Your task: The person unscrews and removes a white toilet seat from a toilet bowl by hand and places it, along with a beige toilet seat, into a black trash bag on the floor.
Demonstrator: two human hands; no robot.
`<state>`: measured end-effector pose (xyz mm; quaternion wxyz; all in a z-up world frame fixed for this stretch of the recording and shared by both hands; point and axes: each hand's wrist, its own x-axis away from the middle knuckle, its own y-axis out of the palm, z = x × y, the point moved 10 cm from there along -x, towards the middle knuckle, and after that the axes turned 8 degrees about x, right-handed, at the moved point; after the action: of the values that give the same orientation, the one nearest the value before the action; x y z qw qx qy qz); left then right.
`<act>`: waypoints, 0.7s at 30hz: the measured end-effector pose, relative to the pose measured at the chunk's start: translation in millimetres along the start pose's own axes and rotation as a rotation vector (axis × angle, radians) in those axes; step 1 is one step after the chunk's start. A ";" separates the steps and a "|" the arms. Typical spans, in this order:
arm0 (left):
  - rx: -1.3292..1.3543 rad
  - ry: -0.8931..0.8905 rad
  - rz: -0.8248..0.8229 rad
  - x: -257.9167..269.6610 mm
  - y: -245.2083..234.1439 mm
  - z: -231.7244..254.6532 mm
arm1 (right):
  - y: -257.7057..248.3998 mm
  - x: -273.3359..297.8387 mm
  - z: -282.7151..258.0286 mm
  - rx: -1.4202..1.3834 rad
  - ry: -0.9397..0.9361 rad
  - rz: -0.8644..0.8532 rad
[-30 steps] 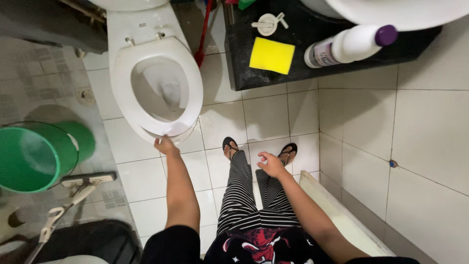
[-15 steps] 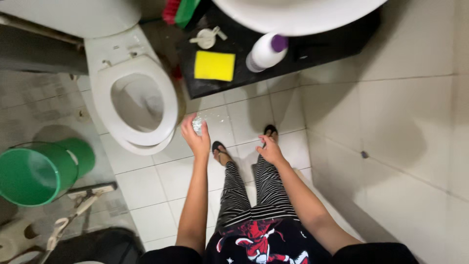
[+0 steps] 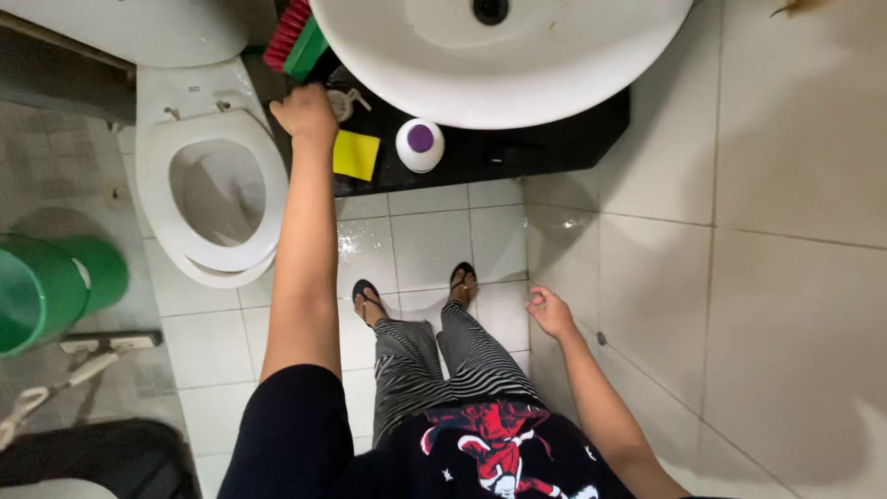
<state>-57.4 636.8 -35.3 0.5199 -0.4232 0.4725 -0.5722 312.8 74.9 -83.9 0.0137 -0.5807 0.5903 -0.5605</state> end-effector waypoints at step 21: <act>1.322 -0.272 0.016 74.8 -32.9 -60.2 | 13.4 -6.7 -55.5 0.066 -0.303 -0.157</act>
<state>-130.1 569.0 -15.3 0.7287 -0.0808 -0.0435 -0.6787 269.0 111.4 -76.6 0.0778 -0.7022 0.5155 -0.4849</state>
